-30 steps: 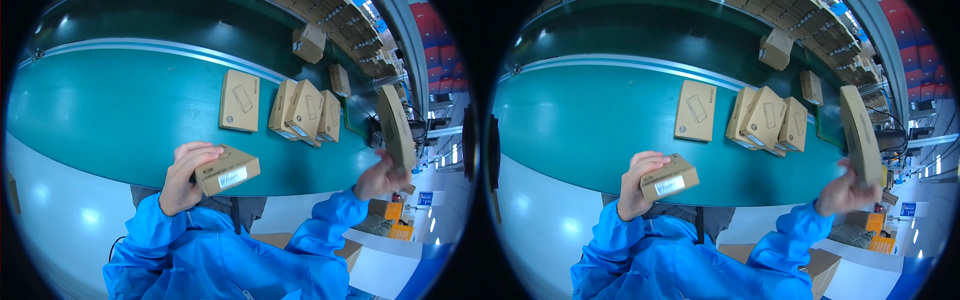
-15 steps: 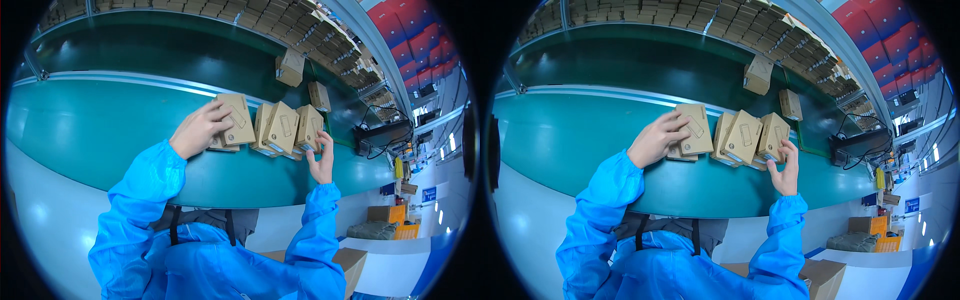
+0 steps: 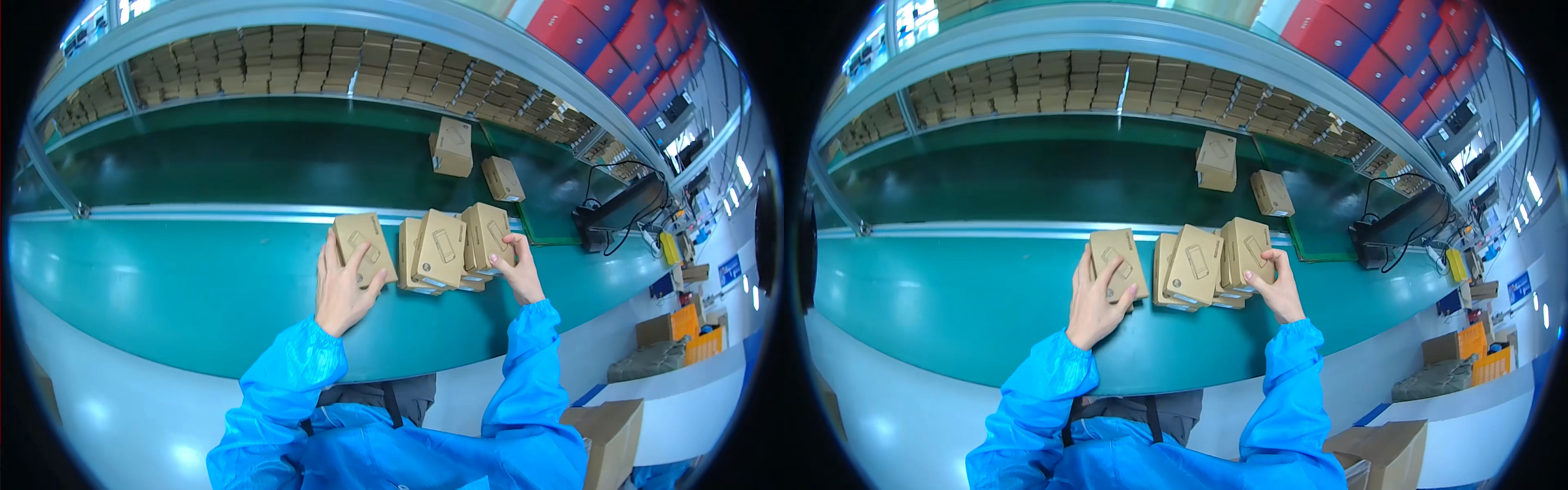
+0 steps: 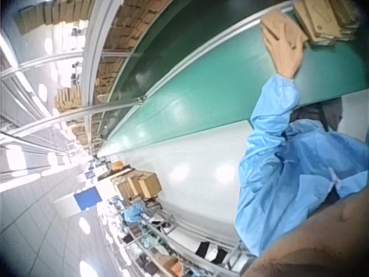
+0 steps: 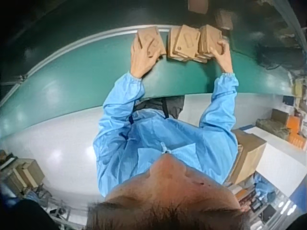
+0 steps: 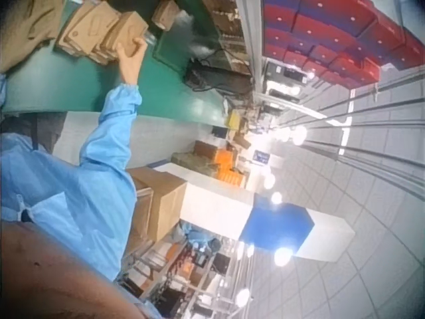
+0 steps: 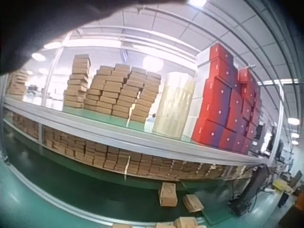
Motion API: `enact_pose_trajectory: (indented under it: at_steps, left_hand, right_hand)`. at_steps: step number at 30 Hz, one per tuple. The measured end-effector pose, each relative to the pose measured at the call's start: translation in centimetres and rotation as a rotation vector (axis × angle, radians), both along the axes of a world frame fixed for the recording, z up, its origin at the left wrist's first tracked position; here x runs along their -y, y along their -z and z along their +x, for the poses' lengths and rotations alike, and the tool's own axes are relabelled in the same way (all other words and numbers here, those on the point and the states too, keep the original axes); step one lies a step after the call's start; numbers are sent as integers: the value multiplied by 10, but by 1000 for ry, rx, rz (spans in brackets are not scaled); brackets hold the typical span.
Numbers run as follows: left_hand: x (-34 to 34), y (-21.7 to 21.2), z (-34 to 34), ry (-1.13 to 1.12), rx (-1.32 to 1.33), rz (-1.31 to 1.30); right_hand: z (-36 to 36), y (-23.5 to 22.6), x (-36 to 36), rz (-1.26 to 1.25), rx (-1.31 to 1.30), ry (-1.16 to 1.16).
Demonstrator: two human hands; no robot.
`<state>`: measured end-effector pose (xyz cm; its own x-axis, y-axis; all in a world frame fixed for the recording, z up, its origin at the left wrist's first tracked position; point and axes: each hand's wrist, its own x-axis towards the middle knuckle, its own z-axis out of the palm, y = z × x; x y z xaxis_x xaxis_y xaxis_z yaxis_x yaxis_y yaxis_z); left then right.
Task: The person collects small cardboard boxes from the conveyor line, turns them by hand to align the labeled sides, and arranges them into stacks on the work surface.
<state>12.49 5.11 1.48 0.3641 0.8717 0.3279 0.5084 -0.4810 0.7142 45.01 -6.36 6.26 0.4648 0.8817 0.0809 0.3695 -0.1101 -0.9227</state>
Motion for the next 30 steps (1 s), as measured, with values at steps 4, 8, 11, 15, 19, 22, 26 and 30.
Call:
enact_pose_trajectory:
  at_steps: [4,8,11,15,19,22,26,30]
  left_hand:
    - [-5,12,-4,33,157,-77]
    - [-10,20,8,62,356,-244]
    - [-4,29,26,164,413,-234]
    - [-1,25,28,177,393,-245]
    - [2,13,25,127,194,-120]
    - [21,-23,30,116,-15,183]
    - [27,-39,49,337,-162,284]
    - [18,-37,55,426,-184,199]
  right_hand:
    - [0,-22,8,-26,-531,-67]
    - [2,-13,-8,25,-564,-74]
    - [-20,-9,-13,11,-226,-262]
    - [-39,-7,-15,-34,42,-253]
    - [-28,-9,0,8,-326,-193]
    - [-32,-5,11,43,-398,-85]
    - [-41,3,13,154,-145,16]
    - [-45,8,5,147,13,84]
